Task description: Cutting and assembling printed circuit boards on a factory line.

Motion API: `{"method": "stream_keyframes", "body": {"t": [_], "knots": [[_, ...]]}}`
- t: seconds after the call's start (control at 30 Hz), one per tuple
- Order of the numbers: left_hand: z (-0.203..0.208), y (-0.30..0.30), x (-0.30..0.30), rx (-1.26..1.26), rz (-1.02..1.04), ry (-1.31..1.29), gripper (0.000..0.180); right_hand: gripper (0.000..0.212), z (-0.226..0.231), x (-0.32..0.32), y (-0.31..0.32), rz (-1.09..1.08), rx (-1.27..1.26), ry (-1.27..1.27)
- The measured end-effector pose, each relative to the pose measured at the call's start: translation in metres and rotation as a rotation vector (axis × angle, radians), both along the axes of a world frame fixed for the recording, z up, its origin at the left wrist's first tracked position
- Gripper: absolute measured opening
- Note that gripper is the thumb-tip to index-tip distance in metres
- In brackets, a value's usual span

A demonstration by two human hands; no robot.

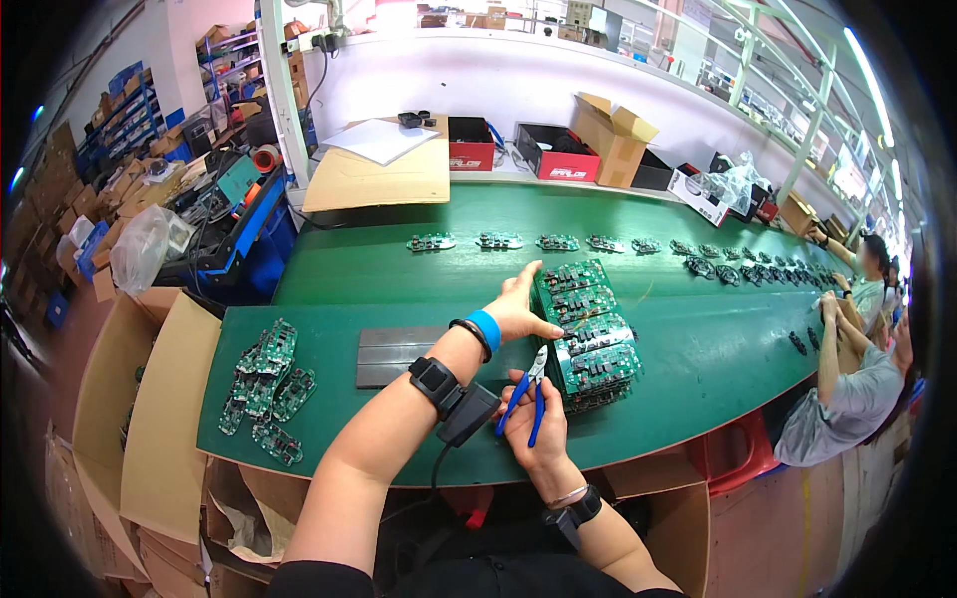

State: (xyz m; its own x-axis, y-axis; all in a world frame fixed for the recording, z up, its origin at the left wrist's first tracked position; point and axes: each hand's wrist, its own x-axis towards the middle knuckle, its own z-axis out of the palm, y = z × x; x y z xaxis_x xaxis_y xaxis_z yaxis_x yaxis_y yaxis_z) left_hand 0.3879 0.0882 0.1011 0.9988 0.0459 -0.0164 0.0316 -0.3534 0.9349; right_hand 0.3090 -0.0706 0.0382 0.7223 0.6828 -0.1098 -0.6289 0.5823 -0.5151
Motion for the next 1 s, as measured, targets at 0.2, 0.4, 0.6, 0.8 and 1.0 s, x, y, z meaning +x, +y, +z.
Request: {"method": "stream_keyframes", "body": {"t": [0.2, 0.4, 0.6, 0.8, 1.0], "knots": [[0.012, -0.001, -0.002, 0.349, 0.038, 0.107, 0.058, 0.054, -0.004, -0.016, -0.024, 0.1, -0.135, -0.292], [0.026, -0.011, -0.005, 0.317, -0.071, 0.09, 0.033, 0.058, -0.01, -0.022, -0.039, -0.009, -0.348, -0.872], [0.038, -0.021, -0.011, 0.618, -0.024, -0.029, 0.018, 0.068, -0.01, -0.02, -0.038, 0.041, -0.302, -0.719], [0.026, -0.024, -0.015, 0.622, -0.048, -0.251, 0.015, 0.066, -0.012, -0.021, -0.038, 0.031, -0.269, -0.674], [0.018, -0.021, -0.007, 0.302, -0.101, -0.303, 0.015, 0.05, 0.002, -0.023, -0.044, -0.029, -0.451, -0.916]]}}
